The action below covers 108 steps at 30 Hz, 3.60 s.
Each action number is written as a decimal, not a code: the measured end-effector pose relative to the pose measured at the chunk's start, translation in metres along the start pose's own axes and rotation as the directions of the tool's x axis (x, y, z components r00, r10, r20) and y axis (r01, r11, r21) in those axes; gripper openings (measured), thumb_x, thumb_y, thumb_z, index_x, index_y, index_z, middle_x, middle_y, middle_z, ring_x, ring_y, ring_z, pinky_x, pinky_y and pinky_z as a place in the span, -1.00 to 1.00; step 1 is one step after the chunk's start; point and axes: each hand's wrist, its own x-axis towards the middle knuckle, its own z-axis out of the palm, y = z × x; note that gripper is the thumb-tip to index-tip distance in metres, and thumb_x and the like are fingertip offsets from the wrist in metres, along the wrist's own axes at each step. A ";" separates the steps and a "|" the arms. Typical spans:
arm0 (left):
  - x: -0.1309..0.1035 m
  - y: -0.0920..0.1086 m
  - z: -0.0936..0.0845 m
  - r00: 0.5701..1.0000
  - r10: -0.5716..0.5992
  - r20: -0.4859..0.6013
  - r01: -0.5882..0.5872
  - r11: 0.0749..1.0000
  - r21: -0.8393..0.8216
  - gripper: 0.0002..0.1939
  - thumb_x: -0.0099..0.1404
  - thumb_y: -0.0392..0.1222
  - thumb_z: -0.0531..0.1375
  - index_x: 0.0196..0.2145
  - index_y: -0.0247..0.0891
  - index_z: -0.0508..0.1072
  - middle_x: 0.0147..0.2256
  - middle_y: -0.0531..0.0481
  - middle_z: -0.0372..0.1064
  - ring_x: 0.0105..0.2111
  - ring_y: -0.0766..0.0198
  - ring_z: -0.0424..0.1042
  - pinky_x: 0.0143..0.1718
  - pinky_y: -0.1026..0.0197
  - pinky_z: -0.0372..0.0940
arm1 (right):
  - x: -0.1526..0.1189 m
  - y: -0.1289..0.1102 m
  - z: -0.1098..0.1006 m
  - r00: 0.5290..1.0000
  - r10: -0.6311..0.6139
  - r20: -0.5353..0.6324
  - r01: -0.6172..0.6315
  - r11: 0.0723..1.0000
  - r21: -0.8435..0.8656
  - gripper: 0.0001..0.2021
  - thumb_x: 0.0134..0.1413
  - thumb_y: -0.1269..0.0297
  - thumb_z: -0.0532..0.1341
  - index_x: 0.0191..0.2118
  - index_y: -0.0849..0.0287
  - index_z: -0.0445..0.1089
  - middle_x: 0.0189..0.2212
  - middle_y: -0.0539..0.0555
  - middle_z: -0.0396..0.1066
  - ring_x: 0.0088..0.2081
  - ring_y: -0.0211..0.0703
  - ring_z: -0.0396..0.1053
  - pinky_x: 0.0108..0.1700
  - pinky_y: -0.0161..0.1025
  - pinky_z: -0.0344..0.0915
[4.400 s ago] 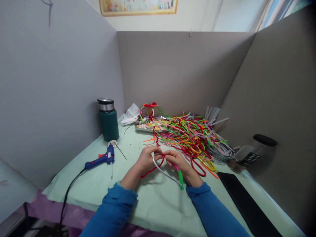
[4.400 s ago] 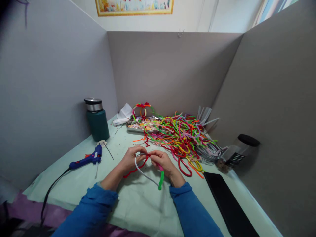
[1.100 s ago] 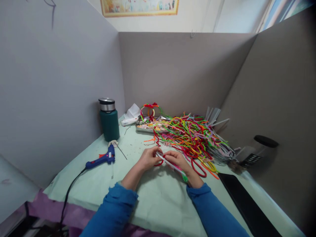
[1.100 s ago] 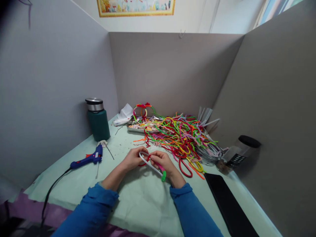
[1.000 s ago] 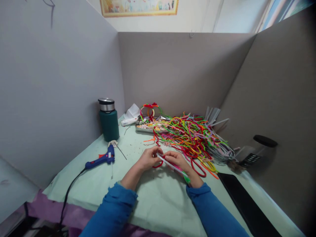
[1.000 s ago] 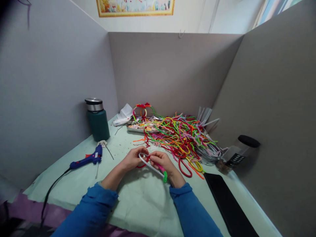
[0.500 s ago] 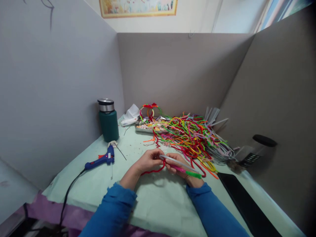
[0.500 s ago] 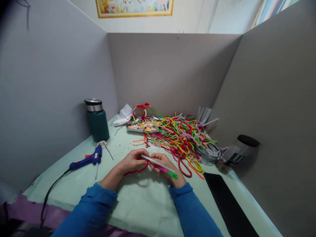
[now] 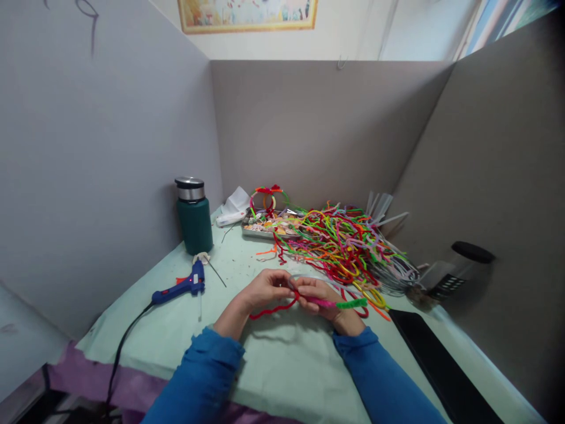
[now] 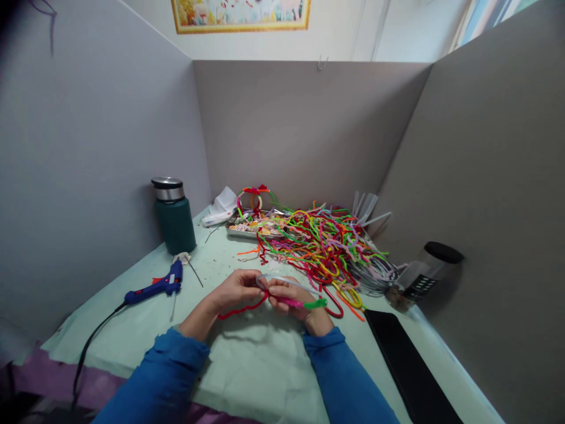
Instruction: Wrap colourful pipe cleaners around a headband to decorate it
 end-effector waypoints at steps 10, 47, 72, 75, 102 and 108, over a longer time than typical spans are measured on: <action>0.010 -0.008 0.000 0.974 -0.012 -0.226 0.030 0.996 0.080 -0.74 -0.07 -0.12 0.33 -0.51 -0.36 0.40 -0.64 0.09 0.24 -0.65 0.46 0.18 -0.60 0.37 0.07 | 0.010 0.005 0.001 0.982 -0.014 -0.188 0.001 0.998 -0.066 -0.71 -0.15 0.11 0.31 -0.41 0.22 0.32 -0.65 -0.07 0.29 -0.72 -0.44 0.10 -0.67 -0.43 -0.05; 0.014 -0.029 -0.008 0.938 0.162 -0.307 -0.055 0.943 0.329 -0.70 0.06 -0.08 0.24 -0.34 -0.37 0.55 -0.43 -0.12 0.46 -0.40 0.22 0.39 -0.35 0.25 0.23 | 0.018 0.020 -0.005 0.931 -0.165 -0.325 0.112 0.978 -0.175 -0.72 -0.10 0.12 0.30 -0.37 0.25 0.36 -0.62 -0.04 0.37 -0.72 -0.45 0.15 -0.70 -0.48 0.06; 0.019 -0.024 -0.001 0.913 0.012 -0.407 0.166 0.902 0.398 -0.73 0.02 -0.09 0.18 -0.57 -0.38 0.52 -0.68 0.03 0.27 -0.61 0.35 0.18 -0.57 0.31 -0.03 | 0.021 0.018 0.002 0.865 -0.342 -0.368 0.178 0.894 -0.411 -0.76 -0.06 0.17 0.25 -0.27 0.19 0.42 -0.59 -0.03 0.36 -0.56 -0.27 0.26 -0.53 -0.34 0.15; 0.019 -0.025 -0.002 0.916 -0.012 -0.400 0.166 0.920 0.354 -0.77 0.00 -0.13 0.19 -0.57 -0.38 0.51 -0.68 0.03 0.26 -0.62 0.35 0.18 -0.58 0.32 -0.03 | 0.020 0.015 0.005 0.873 -0.335 -0.354 0.170 0.890 -0.424 -0.80 -0.08 0.17 0.26 -0.34 0.18 0.44 -0.60 -0.02 0.35 -0.56 -0.26 0.26 -0.52 -0.33 0.15; 0.014 -0.008 -0.015 0.690 -0.262 -0.675 -0.076 0.901 -0.427 -0.62 0.23 0.03 0.02 -0.25 -0.37 0.38 -0.49 0.02 0.30 -0.70 0.49 0.11 -0.70 0.36 0.01 | 0.013 0.007 -0.004 0.915 -0.198 -0.351 0.261 0.954 0.144 -0.79 -0.11 0.22 0.31 -0.41 0.19 0.31 -0.63 -0.08 0.26 -0.70 -0.46 0.03 -0.67 -0.42 -0.01; 0.015 -0.009 -0.014 0.781 -0.314 -0.540 0.002 0.866 -0.500 -0.74 0.08 -0.19 0.21 -0.27 -0.38 0.41 -0.48 0.03 0.33 -0.72 0.54 0.08 -0.72 0.39 -0.04 | 0.011 0.002 -0.005 0.932 -0.217 -0.291 0.293 0.923 0.251 -0.81 -0.06 0.26 0.30 -0.45 0.17 0.26 -0.67 -0.12 0.16 -0.71 -0.47 -0.07 -0.69 -0.43 -0.09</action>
